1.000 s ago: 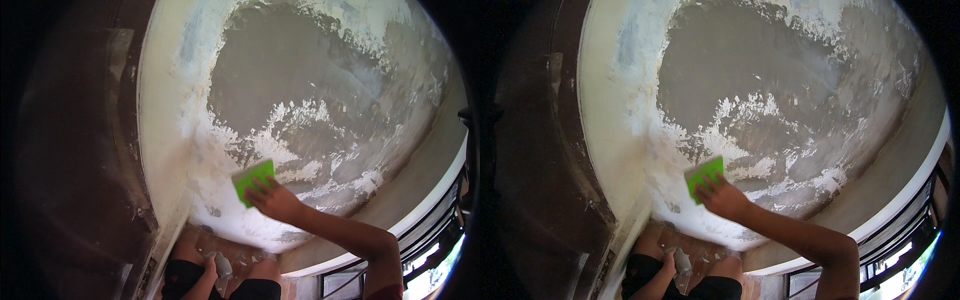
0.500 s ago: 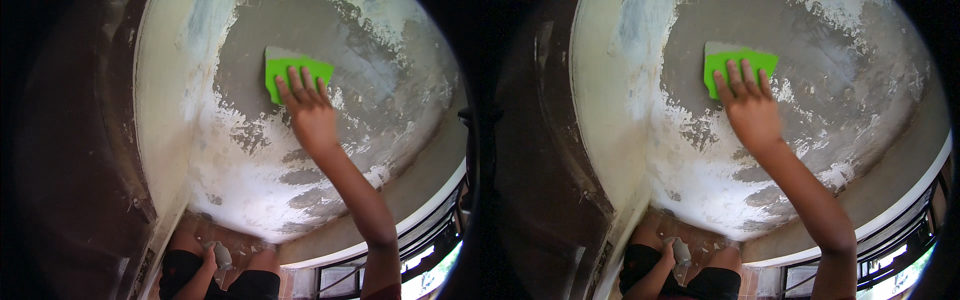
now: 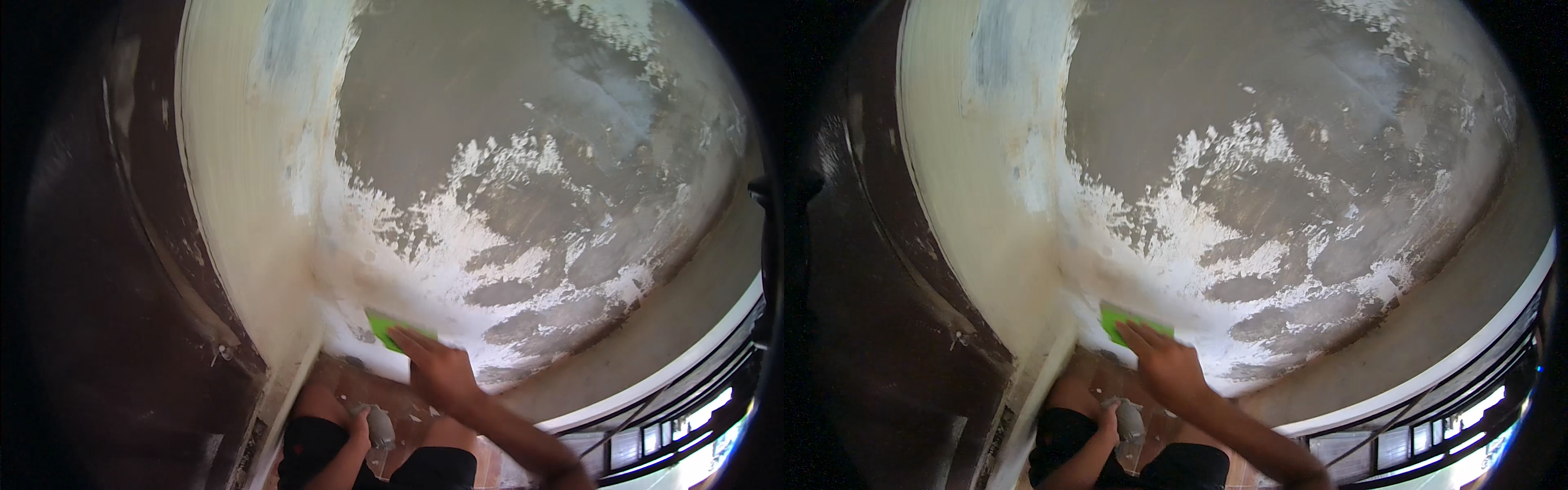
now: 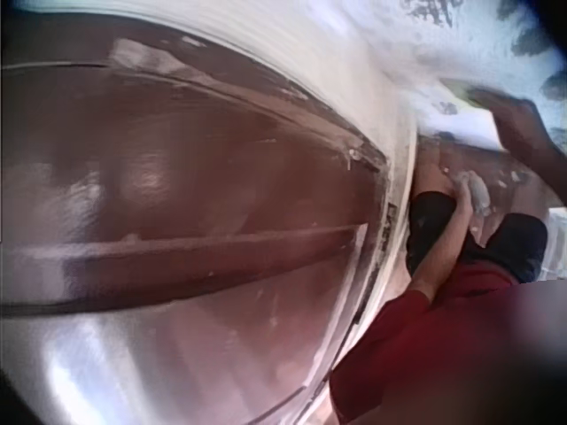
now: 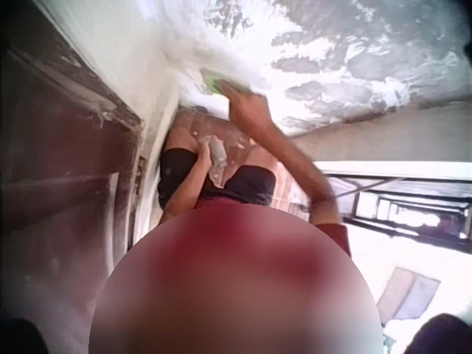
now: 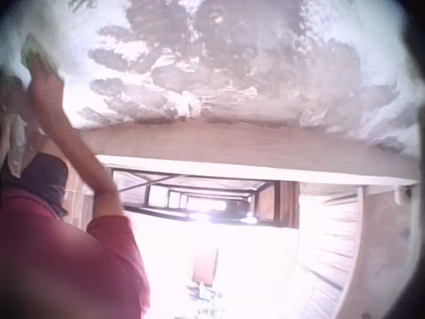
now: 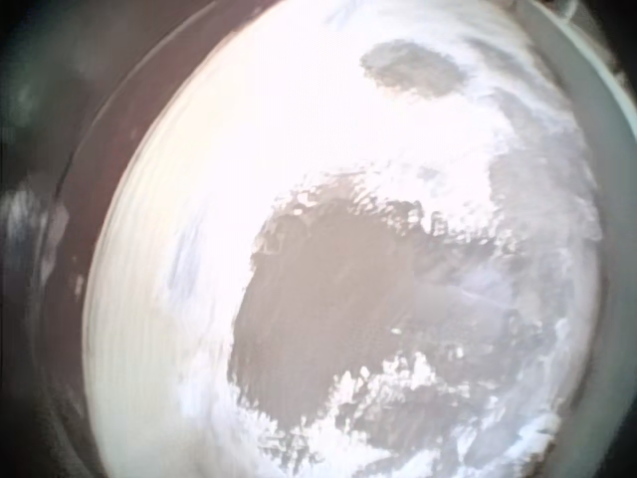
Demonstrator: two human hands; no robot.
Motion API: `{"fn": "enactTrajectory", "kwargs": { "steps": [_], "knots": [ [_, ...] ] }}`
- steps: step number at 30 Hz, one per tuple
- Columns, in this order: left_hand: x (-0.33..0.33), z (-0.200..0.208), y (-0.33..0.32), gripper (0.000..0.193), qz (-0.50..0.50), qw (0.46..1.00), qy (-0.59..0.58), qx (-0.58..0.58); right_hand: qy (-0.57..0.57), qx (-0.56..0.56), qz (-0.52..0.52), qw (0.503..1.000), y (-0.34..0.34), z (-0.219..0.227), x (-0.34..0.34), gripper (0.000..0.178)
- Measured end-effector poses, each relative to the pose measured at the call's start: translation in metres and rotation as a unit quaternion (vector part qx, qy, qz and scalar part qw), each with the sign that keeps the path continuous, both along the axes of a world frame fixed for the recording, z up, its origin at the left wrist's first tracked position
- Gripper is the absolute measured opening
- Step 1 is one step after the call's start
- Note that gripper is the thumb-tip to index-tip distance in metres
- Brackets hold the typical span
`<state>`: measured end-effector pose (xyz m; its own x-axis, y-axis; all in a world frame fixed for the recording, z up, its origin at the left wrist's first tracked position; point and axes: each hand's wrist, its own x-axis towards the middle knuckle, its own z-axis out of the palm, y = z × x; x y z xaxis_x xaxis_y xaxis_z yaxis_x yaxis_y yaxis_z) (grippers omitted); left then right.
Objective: The person applies plaster to a curved ceiling using a green trowel and a smaller metal trowel. They repeatedly scoop plaster from the smaller trowel and spread it onto the ceiling surface, smoothing it out.
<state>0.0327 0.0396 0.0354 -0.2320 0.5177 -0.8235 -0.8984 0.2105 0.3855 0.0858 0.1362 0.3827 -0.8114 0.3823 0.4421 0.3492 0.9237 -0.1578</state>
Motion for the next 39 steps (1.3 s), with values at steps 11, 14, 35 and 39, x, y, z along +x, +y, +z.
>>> {"fn": "enactTrajectory", "kwargs": {
  "steps": [11, 14, 35, 39],
  "knots": [
    [0.011, 0.054, -0.068, 0.038, -0.048, 0.978, 0.018, 0.202, 0.52, -0.677, -0.257, 0.453, -0.069, -0.257, 0.184, 0.047],
    [0.018, 0.106, -0.068, 0.037, -0.061, 0.965, -0.084, 0.239, 0.577, -0.689, -0.184, 0.399, -0.055, -0.312, 0.195, 0.04],
    [0.083, 0.27, -0.084, 0.027, 0.159, 0.968, 0.089, 0.172, 0.624, -0.735, -0.04, 0.262, -0.082, -0.19, 0.205, 0.043],
    [0.079, 0.267, -0.089, 0.026, 0.086, 0.969, 0.135, 0.189, 0.602, -0.73, -0.148, 0.288, -0.086, -0.203, 0.218, 0.043]
  ]
}}
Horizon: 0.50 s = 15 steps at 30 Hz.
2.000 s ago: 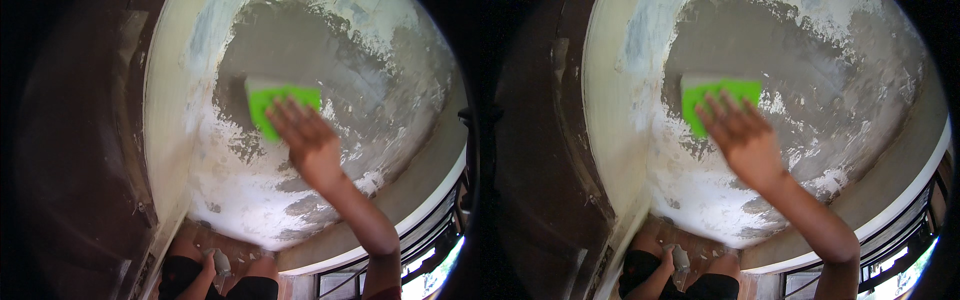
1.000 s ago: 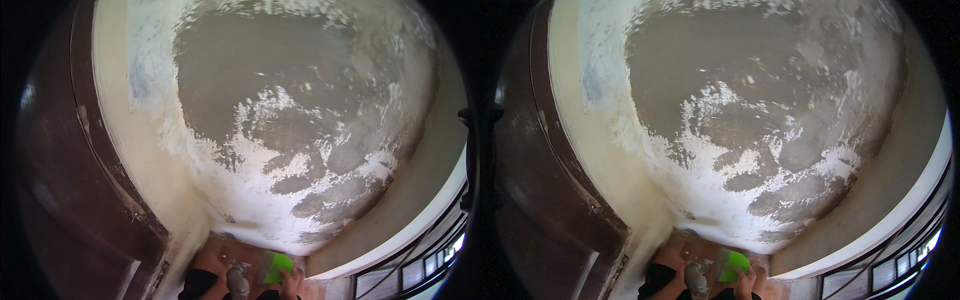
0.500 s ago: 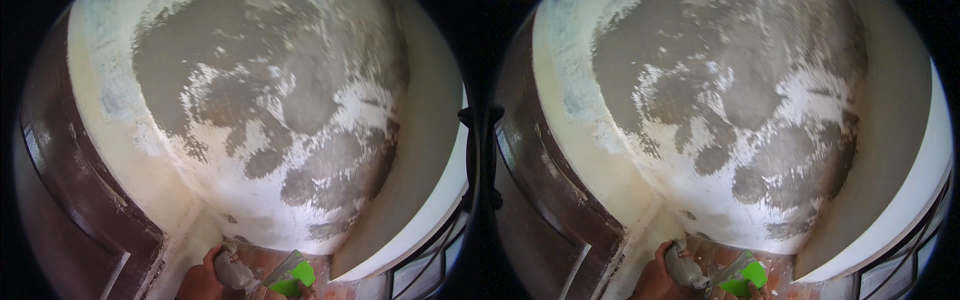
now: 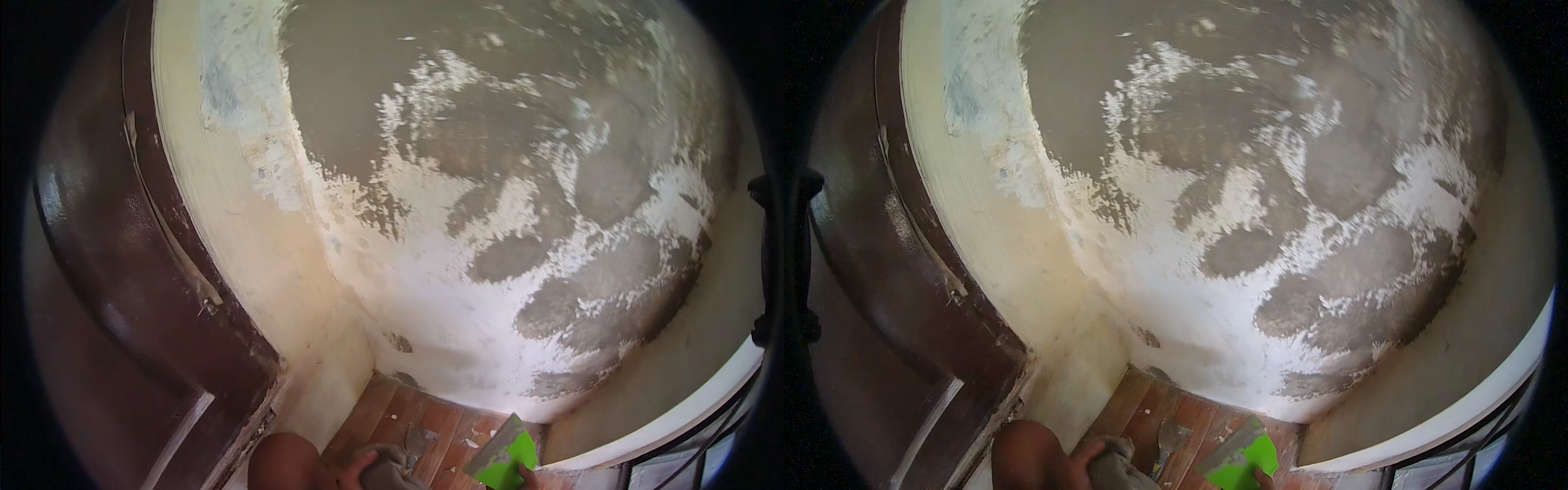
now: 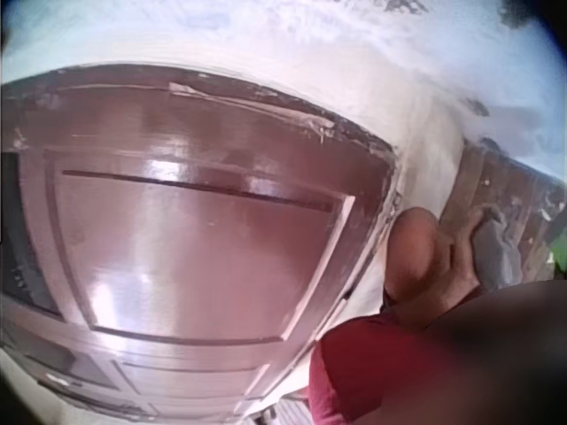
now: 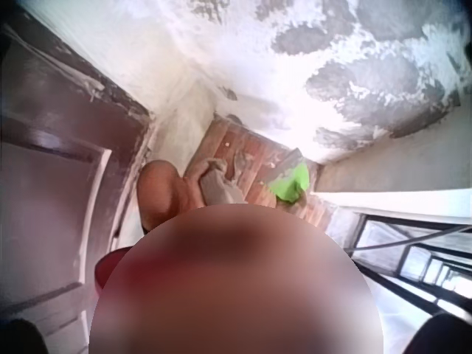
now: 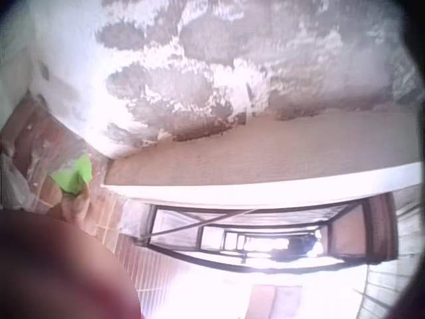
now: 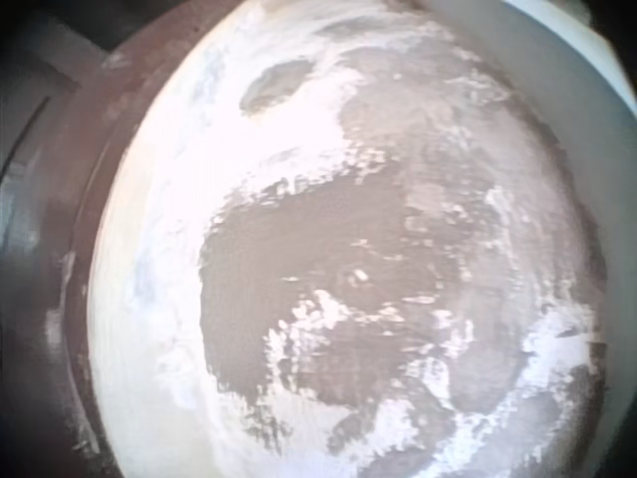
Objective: The person applies plaster to a curved ceiling using a green trowel and a smaller metal trowel. They repeatedly scoop plaster from the smaller trowel and spread it onto the ceiling surface, smoothing it out.
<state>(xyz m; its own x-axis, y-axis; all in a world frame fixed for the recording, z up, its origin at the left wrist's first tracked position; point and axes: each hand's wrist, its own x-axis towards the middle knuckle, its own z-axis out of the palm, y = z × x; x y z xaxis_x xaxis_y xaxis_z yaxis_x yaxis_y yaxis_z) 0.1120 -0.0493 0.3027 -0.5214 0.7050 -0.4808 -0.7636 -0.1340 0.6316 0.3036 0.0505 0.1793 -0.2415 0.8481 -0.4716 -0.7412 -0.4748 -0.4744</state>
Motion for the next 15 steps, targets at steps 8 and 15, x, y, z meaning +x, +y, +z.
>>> {"fn": "enactTrajectory", "kwargs": {
  "steps": [8, 15],
  "knots": [
    [-0.014, -0.06, 0.01, 0.029, -0.158, 0.946, -0.25, 0.136, -0.102, 0.103, 0.006, 0.989, 0.02, 0.006, 0.014, 0.041],
    [-0.051, -0.091, 0.034, 0.029, -0.092, 0.964, -0.227, 0.105, -0.389, 0.181, -0.13, 0.894, 0.057, 0.105, -0.066, 0.043]
  ]
}}
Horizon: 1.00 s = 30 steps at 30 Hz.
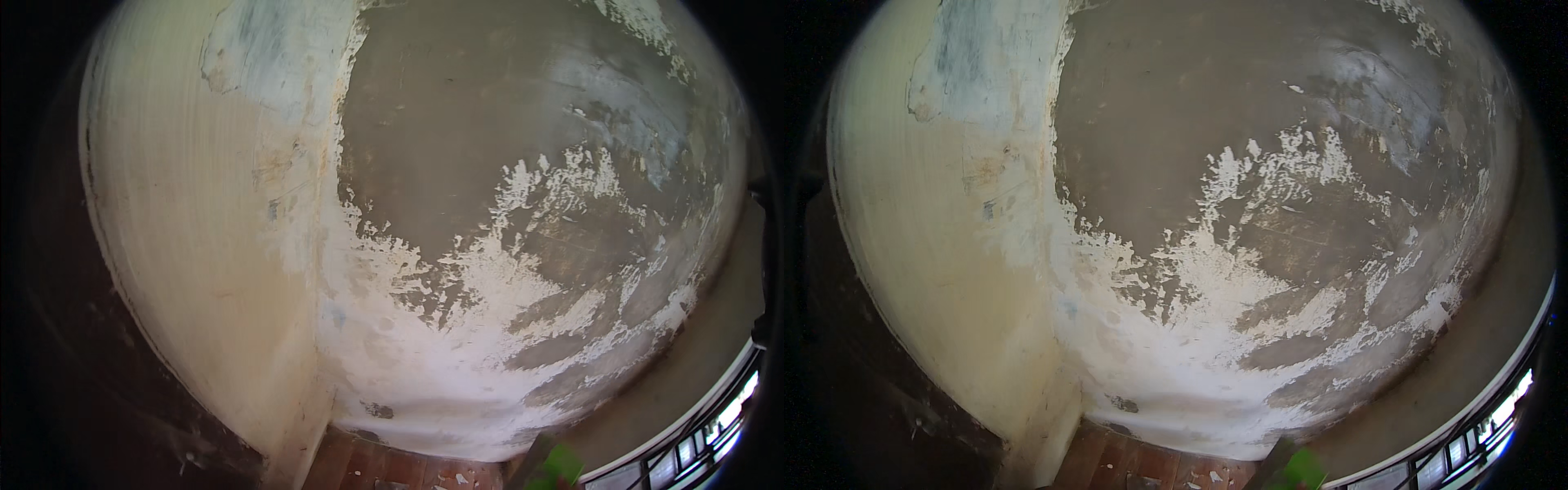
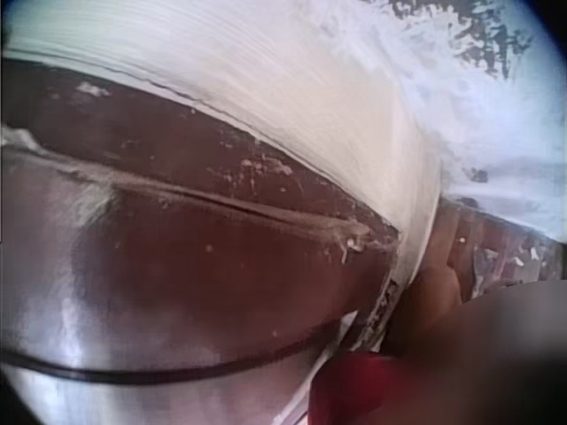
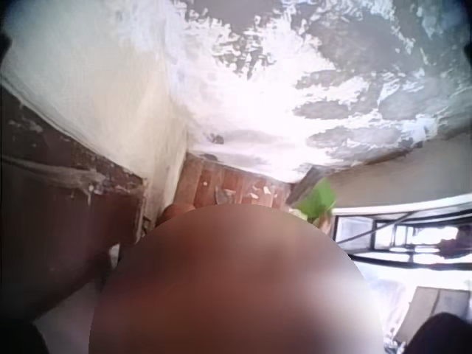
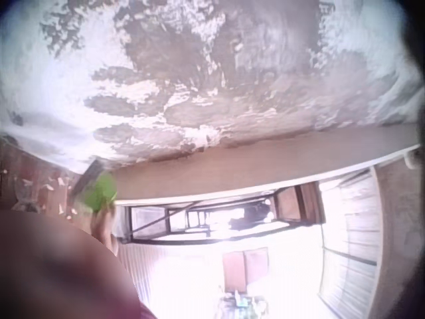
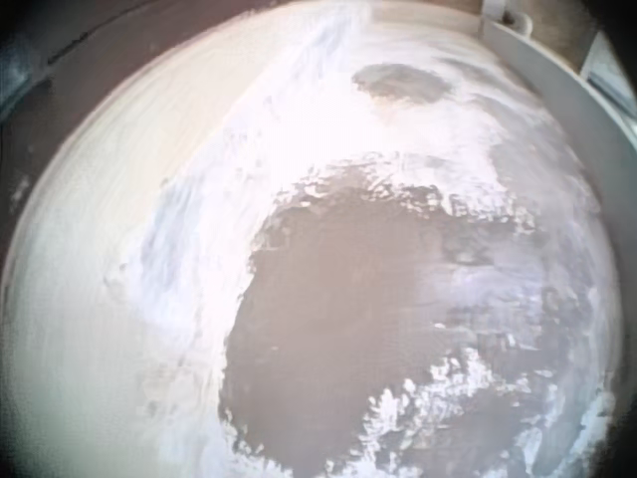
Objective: The person applies plaster to a curved ceiling using a green trowel and a smaller metal trowel. They repeatedly scoop plaster from the smaller trowel and spread it onto the ceiling surface, smoothing it out.
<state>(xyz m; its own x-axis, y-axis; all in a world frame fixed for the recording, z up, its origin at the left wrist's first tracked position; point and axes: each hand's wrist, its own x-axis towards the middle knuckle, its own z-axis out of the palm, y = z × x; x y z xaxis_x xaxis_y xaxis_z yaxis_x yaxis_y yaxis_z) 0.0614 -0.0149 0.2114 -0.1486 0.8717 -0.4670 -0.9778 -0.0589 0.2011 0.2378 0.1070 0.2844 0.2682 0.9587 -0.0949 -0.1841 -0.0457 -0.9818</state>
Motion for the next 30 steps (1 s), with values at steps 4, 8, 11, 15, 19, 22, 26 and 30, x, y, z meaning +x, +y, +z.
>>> {"fn": "enactTrajectory", "kwargs": {
  "steps": [4, 8, 11, 15, 19, 22, 26, 30],
  "knots": [
    [-0.014, -0.002, -0.011, 0.029, 0.001, 0.999, 0.018, -0.027, -0.315, 0.354, -0.096, 0.876, 0.014, 0.117, -0.06, 0.031],
    [-0.018, 0.003, -0.021, 0.029, 0.007, 0.998, 0.032, -0.049, -0.476, 0.642, -0.156, 0.58, 0.075, 0.243, -0.144, 0.035],
    [-0.016, 0.01, -0.029, 0.029, 0.007, 0.996, 0.053, -0.07, -0.501, 0.735, -0.188, 0.417, 0.117, 0.301, -0.21, 0.057],
    [-0.014, 0.013, -0.036, 0.029, 0.004, 0.992, 0.078, -0.099, -0.658, 0.619, -0.182, 0.388, 0.131, 0.288, -0.248, 0.065],
    [-0.017, -0.001, -0.033, 0.029, 0.022, 0.996, 0.053, -0.061, -0.695, 0.623, -0.094, 0.345, 0.128, 0.242, -0.252, 0.069],
    [-0.017, -0.013, -0.033, 0.029, 0.028, 0.997, 0.05, -0.049, -0.687, 0.644, -0.018, 0.336, 0.124, 0.203, -0.251, 0.065],
    [-0.014, -0.026, -0.038, 0.029, 0.033, 0.998, 0.045, -0.031, -0.718, 0.63, 0.051, 0.291, 0.115, 0.162, -0.247, 0.061],
    [-0.015, -0.032, -0.043, 0.029, 0.036, 0.999, 0.037, -0.013, -0.717, 0.625, 0.148, 0.271, 0.085, 0.144, -0.233, 0.058]
  ]
}}
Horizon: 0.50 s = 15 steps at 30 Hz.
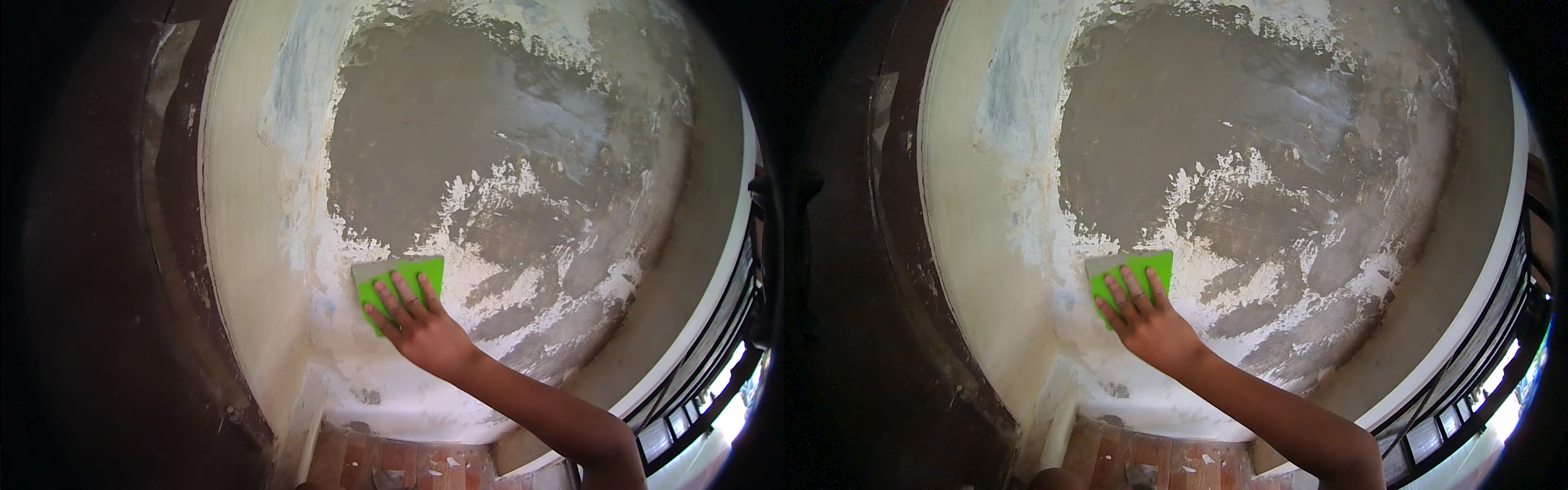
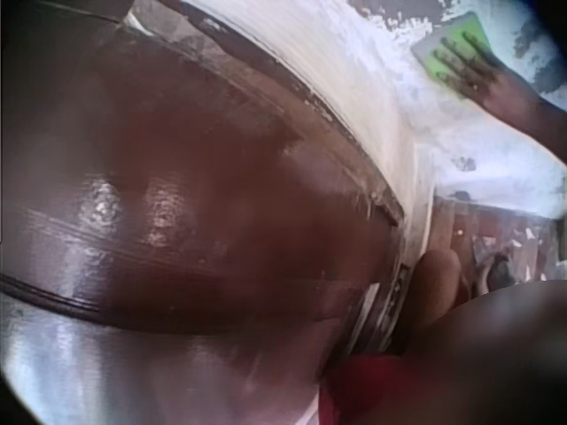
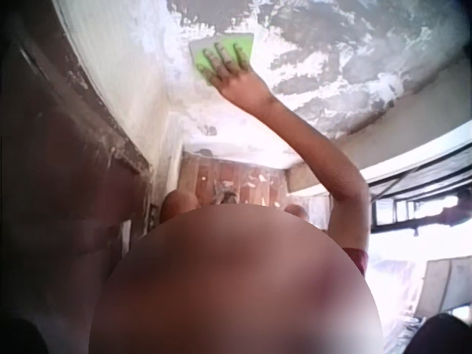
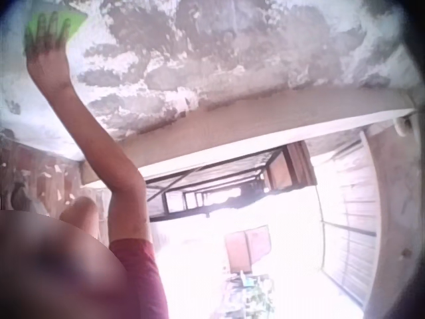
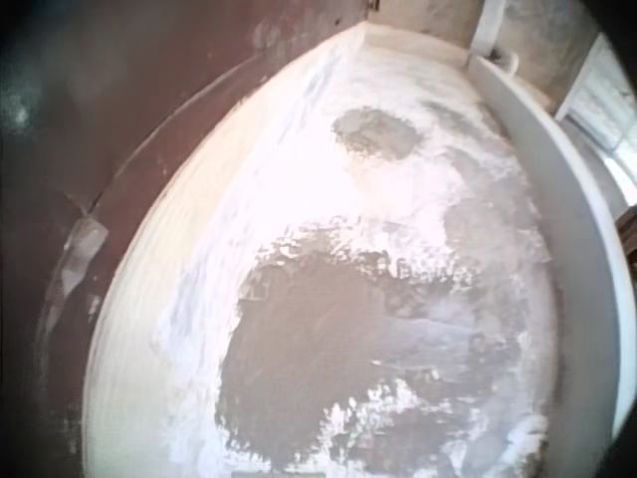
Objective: The person applies plaster to a curved ceiling using a green trowel and a smaller metal trowel. They repeatedly scoop plaster from the smaller trowel and spread it onto the ceiling surface, smoothing it out.
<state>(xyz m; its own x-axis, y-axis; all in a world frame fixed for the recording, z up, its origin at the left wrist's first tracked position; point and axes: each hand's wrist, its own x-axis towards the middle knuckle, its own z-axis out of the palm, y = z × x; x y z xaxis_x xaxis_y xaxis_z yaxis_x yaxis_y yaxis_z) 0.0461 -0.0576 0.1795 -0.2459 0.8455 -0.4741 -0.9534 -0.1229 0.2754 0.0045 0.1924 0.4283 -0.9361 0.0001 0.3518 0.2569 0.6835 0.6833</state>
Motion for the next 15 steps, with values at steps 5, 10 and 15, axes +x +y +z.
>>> {"fn": "enactTrajectory", "kwargs": {
  "steps": [5, 10, 15],
  "knots": [
    [-0.004, 0.011, -0.003, 0.029, -0.004, 1.0, 0.012, 0.005, 0.039, -0.044, 0.078, 0.995, -0.032, 0.045, 0.024, 0.055],
    [0.0, 0.028, -0.013, 0.03, -0.056, 0.991, -0.096, 0.077, 0.317, 0.039, 0.068, 0.945, 0.009, 0.152, 0.023, 0.07],
    [-0.002, 0.021, -0.008, 0.03, -0.028, 0.998, -0.047, 0.035, 0.299, 0.119, -0.019, 0.947, 0.045, 0.155, -0.01, 0.079]
  ]
}}
